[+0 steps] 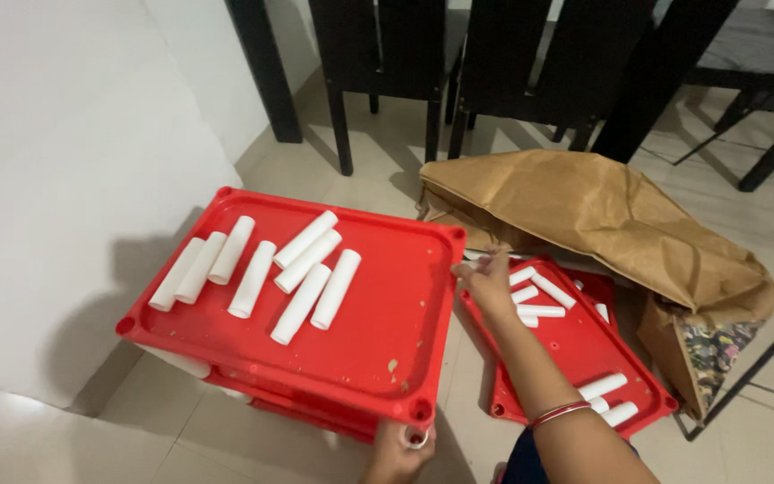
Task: The person assembles a small red plastic stool by inserting white cylindrical connectors into the tray's holes and attaching the legs. They handle multiple connectors and trays, stacking parts and securing the structure.
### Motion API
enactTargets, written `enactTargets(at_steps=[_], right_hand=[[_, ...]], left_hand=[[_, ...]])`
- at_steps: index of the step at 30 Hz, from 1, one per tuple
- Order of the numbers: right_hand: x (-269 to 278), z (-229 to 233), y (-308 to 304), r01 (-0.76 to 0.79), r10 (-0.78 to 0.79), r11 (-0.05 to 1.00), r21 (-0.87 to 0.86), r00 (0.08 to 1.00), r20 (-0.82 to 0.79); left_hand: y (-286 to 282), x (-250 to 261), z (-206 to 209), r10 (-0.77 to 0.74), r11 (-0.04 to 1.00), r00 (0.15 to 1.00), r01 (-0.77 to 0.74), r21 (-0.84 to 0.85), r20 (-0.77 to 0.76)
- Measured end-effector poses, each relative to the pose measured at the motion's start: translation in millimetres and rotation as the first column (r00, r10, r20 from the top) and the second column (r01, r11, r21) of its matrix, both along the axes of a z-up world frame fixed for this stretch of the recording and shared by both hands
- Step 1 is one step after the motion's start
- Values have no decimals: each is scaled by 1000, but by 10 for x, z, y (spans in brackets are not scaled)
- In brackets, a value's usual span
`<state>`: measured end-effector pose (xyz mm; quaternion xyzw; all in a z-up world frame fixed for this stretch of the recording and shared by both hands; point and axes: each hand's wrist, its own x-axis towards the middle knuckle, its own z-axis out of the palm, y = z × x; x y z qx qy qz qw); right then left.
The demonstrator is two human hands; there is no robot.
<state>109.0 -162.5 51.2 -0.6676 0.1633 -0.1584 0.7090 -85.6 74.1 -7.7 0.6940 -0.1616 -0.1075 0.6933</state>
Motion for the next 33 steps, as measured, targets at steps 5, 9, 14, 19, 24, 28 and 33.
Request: enactTargets(at_steps=[5, 9, 14, 19, 24, 28, 33], right_hand=[[6, 201, -25, -183, 173, 959, -216, 983, -62], [-78, 491, 72, -265, 227, 954, -139, 943, -242], [-119, 615, 116, -187, 137, 951, -246, 969, -204], [-164, 517, 97, -184, 190, 982, 50, 926, -327], [-297, 381, 170, -306, 392, 915, 264, 832, -394], [-356, 353, 243, -411, 555, 798, 441, 787, -270], [-362, 345, 493, -517, 666, 702, 489, 720, -196]], left_hand=[[375, -53, -201, -38, 999, 995, 34, -42, -89], [757, 4, -138, -92, 995, 988, 88, -35, -125], [1279, 403, 341, 113, 943, 959, -20, 332, -261], [1442, 925, 888, 520, 542, 790, -598, 590, 324], [1477, 1413, 1000, 825, 407, 535, -788, 463, 185], [1355, 1674, 712, 923, 384, 381, -921, 66, -56], [1289, 1942, 257, 855, 488, 460, -870, -75, 239]])
